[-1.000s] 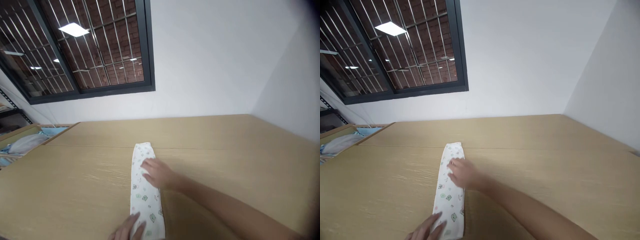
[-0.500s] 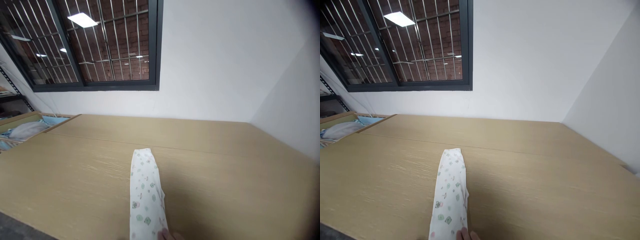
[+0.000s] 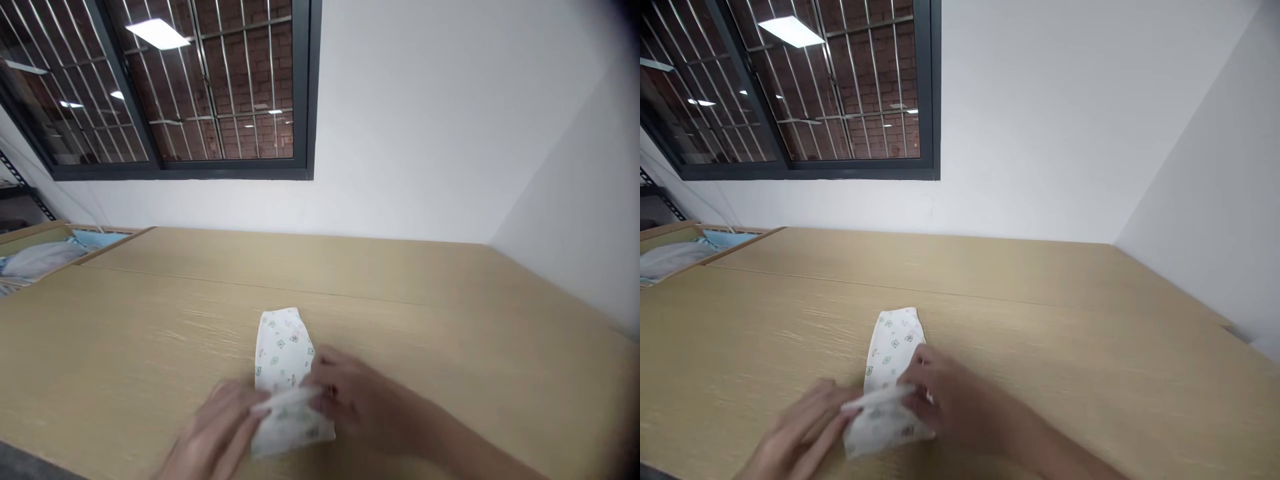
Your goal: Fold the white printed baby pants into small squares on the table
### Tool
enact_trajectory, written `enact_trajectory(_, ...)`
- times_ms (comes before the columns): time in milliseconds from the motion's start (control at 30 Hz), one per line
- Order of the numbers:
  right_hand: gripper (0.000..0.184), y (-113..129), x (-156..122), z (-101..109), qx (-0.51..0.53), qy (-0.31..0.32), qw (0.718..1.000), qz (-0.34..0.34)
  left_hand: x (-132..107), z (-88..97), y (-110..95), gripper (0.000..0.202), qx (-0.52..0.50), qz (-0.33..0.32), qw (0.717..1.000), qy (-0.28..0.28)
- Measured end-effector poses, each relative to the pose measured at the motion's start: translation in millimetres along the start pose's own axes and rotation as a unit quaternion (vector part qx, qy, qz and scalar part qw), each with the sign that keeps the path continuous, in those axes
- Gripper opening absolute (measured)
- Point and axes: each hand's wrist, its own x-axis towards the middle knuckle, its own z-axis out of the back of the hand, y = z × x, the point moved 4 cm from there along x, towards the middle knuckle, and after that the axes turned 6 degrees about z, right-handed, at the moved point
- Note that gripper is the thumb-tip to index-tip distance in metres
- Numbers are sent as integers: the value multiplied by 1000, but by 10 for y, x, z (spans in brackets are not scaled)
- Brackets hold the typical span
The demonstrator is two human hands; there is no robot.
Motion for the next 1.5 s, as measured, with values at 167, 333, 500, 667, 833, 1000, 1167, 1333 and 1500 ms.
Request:
enact_trajectory(167, 25, -545, 644, 224, 66, -81, 991, -80, 738, -135, 542, 20, -8, 112, 994, -16)
enact_trajectory(333, 14, -1137, 1066, 27, 56, -143, 984, -93, 1115, -435, 1047, 22, 18, 156, 987, -19)
enact_trajectory(500, 11, -1314, 1174, -63, 15, -151, 984, -91, 1212, -485, 1062, 25, 63, 152, 986, -19)
enact_trajectory(667, 33, -929, 1025, -56, -86, -180, 980, 1, 737, -601, 488, 35, 129, 101, 986, -33)
enact_trajectory(833, 49, -286, 781, -384, -81, -11, 979, 186, -108, -1200, 159, 48, 296, -27, 951, -80)
enact_trajectory(1000, 52, -122, 631, -779, -24, 105, 956, 274, -502, -1640, 380, 40, 295, -25, 950, -99)
enact_trajectory(1167, 51, -300, 706, -883, -53, 95, 957, 270, -544, -1679, 406, 40, 325, -10, 938, -119)
enact_trajectory(1333, 48, -514, 850, -845, -96, 91, 959, 251, -453, -1582, 319, 56, 372, -42, 920, -116)
enact_trajectory(1500, 52, -788, 1095, -753, -136, 66, 958, 244, -381, -1504, 262, 71, 385, -55, 915, -106)
